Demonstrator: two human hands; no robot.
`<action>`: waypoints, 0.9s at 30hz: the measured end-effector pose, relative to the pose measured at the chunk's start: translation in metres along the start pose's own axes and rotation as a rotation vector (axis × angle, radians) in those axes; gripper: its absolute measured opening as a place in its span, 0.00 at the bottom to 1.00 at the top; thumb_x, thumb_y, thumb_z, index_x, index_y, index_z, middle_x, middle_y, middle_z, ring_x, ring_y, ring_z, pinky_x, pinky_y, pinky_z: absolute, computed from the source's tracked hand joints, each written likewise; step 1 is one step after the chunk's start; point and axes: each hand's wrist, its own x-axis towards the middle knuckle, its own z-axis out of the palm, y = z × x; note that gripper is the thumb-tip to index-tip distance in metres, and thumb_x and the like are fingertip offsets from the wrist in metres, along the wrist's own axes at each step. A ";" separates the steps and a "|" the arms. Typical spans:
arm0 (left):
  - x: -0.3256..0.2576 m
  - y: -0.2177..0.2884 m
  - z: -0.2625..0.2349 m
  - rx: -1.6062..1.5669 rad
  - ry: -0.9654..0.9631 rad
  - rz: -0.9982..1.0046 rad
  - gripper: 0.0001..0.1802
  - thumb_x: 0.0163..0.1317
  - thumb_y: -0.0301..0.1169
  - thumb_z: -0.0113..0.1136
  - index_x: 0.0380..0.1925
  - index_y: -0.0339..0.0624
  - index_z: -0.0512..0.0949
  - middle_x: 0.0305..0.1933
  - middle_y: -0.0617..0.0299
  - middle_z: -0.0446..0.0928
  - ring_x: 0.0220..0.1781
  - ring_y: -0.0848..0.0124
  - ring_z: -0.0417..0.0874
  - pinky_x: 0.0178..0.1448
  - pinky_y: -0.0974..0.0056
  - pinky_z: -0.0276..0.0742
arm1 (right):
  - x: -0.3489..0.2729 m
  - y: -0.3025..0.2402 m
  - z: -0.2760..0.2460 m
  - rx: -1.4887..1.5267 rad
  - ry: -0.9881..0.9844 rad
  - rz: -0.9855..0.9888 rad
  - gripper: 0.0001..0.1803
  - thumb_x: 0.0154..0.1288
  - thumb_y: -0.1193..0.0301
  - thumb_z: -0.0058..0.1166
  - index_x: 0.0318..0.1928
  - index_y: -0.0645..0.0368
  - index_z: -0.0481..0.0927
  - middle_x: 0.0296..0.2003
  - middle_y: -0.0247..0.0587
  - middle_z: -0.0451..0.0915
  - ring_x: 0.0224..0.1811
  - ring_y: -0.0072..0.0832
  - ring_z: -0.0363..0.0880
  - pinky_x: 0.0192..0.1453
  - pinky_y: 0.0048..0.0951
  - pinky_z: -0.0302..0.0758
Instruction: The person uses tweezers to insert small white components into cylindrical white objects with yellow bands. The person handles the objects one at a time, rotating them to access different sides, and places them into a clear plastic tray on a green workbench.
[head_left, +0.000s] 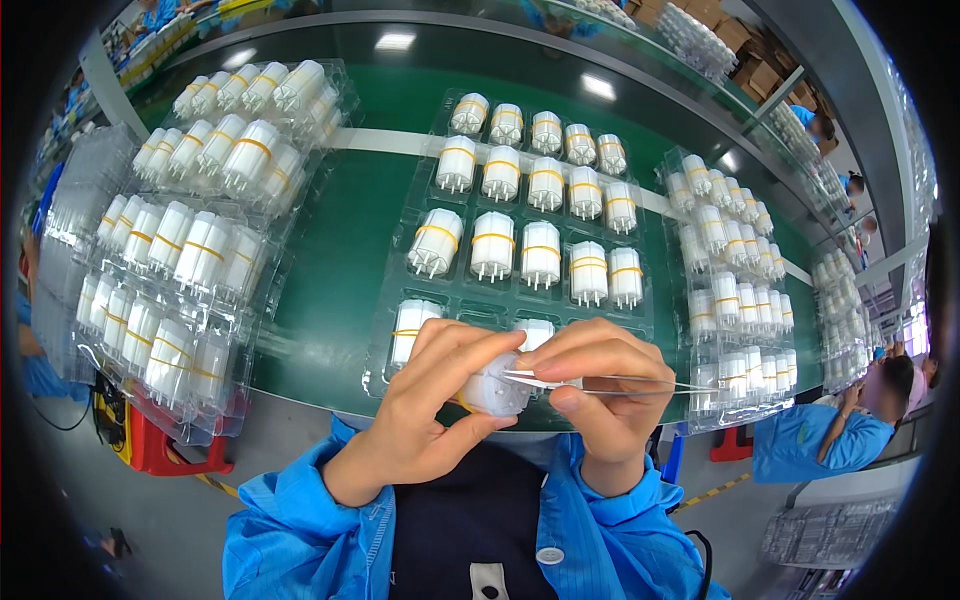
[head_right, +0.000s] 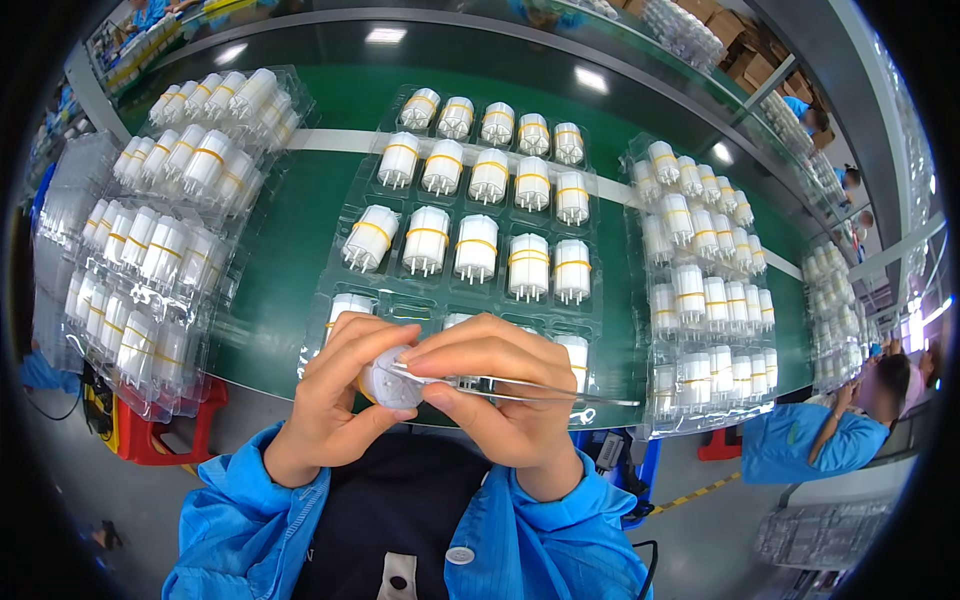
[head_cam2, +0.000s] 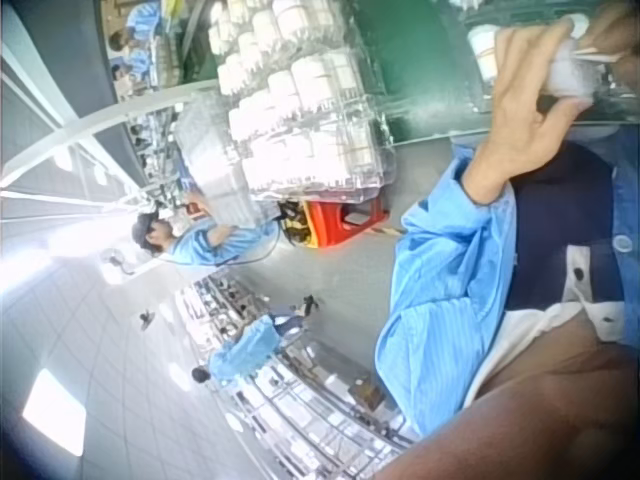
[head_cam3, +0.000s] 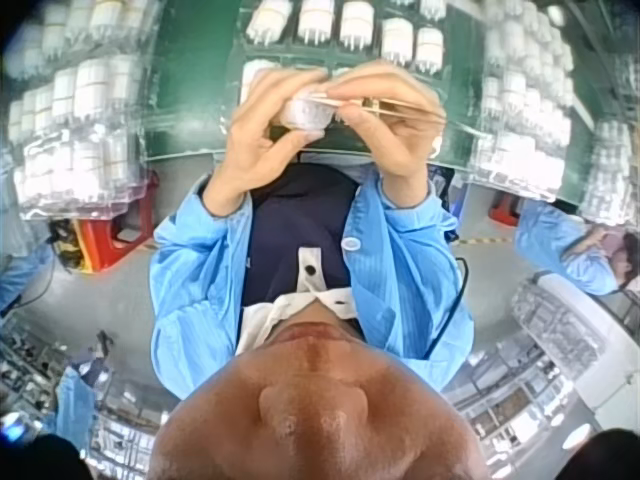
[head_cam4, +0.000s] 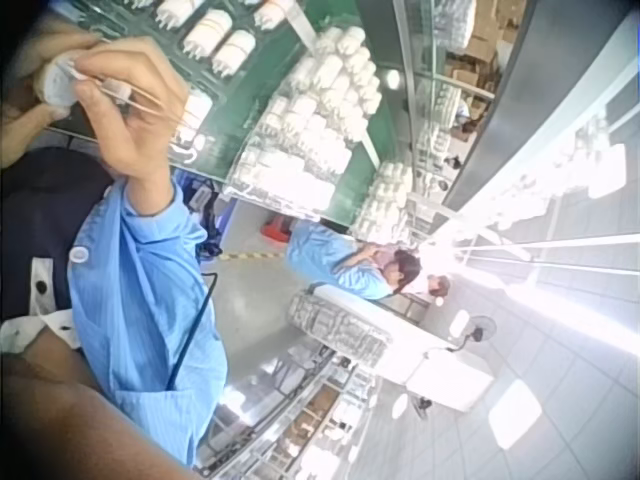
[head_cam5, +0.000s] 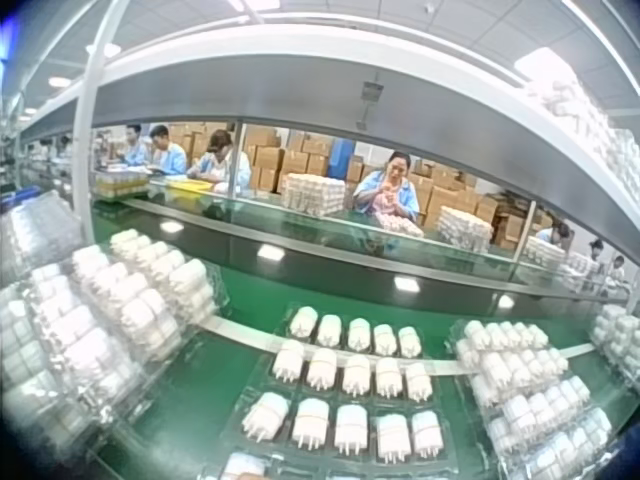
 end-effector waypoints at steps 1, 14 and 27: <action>0.000 0.000 -0.001 -0.008 -0.008 -0.003 0.35 0.46 0.23 0.70 0.59 0.33 0.73 0.51 0.50 0.77 0.50 0.54 0.73 0.56 0.56 0.69 | -0.001 0.001 0.000 0.024 0.001 0.007 0.10 0.51 0.82 0.64 0.37 0.66 0.85 0.35 0.50 0.86 0.37 0.35 0.85 0.41 0.30 0.80; -0.003 -0.002 -0.001 -0.046 -0.026 -0.021 0.34 0.46 0.22 0.70 0.57 0.32 0.74 0.51 0.49 0.77 0.51 0.54 0.73 0.56 0.56 0.69 | -0.002 0.003 0.001 -0.007 0.018 0.020 0.07 0.54 0.83 0.62 0.36 0.66 0.85 0.33 0.48 0.86 0.34 0.33 0.84 0.39 0.29 0.80; -0.004 -0.006 0.000 0.019 -0.004 0.015 0.31 0.48 0.26 0.71 0.55 0.30 0.75 0.50 0.50 0.77 0.50 0.56 0.74 0.55 0.57 0.69 | 0.005 -0.003 0.002 -0.111 -0.054 -0.032 0.07 0.53 0.83 0.63 0.35 0.65 0.85 0.32 0.45 0.85 0.32 0.32 0.84 0.36 0.27 0.79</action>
